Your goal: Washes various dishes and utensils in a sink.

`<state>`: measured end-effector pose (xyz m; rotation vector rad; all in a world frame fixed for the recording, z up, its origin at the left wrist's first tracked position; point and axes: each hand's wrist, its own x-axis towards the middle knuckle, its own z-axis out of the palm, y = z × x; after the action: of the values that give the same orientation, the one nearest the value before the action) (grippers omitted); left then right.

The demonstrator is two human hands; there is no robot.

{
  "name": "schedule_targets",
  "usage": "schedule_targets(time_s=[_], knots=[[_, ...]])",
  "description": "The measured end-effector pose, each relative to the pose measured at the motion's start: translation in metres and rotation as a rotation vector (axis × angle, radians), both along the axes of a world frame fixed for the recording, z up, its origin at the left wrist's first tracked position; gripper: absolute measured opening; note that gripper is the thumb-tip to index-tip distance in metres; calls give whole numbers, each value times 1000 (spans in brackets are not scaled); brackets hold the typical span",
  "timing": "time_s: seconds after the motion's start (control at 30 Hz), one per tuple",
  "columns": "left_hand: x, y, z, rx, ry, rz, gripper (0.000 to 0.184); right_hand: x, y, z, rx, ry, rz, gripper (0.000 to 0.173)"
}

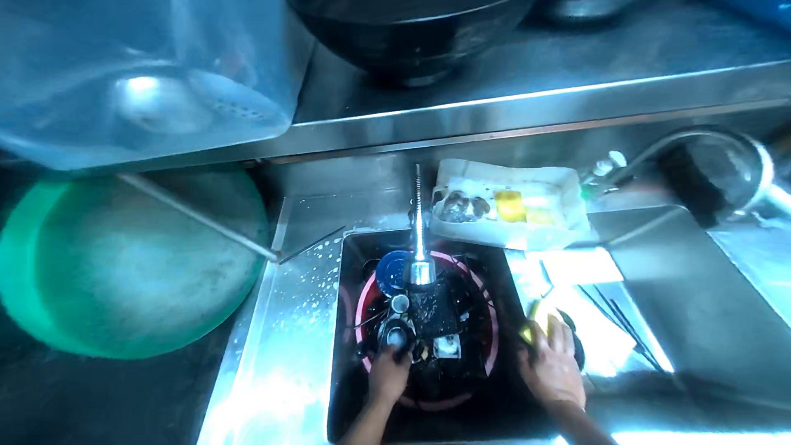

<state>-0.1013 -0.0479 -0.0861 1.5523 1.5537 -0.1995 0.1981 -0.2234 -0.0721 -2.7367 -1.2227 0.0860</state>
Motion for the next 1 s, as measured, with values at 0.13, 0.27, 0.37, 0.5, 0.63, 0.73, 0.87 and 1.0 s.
schedule_targets(time_s=[0.13, 0.27, 0.37, 0.5, 0.63, 0.73, 0.87, 1.0], knots=[[69, 13, -40, -40, -89, 197, 69, 0, 1, 1, 5, -6, -1, 64], [96, 12, -64, -121, -122, 456, 52, 0, 1, 0, 16, -26, 6, 64], [98, 15, -59, -88, -88, 447, 40, -1, 1, 0, -10, 13, -6, 63], [84, 18, -44, 59, -103, 336, 34, -1, 2, 0, -28, 21, -6, 60], [81, 25, -3, 98, -239, 428, 29, -3, 2, -2, -18, 33, -4, 61], [79, 32, 17, 110, -307, 489, 31, -2, 0, -1, -5, 25, -2, 62], [71, 39, 47, 139, -347, 531, 32, -3, -3, -4, 53, 52, 30, 69], [62, 45, 72, 133, -386, 601, 31, -4, -4, 0, 84, 74, 60, 68]])
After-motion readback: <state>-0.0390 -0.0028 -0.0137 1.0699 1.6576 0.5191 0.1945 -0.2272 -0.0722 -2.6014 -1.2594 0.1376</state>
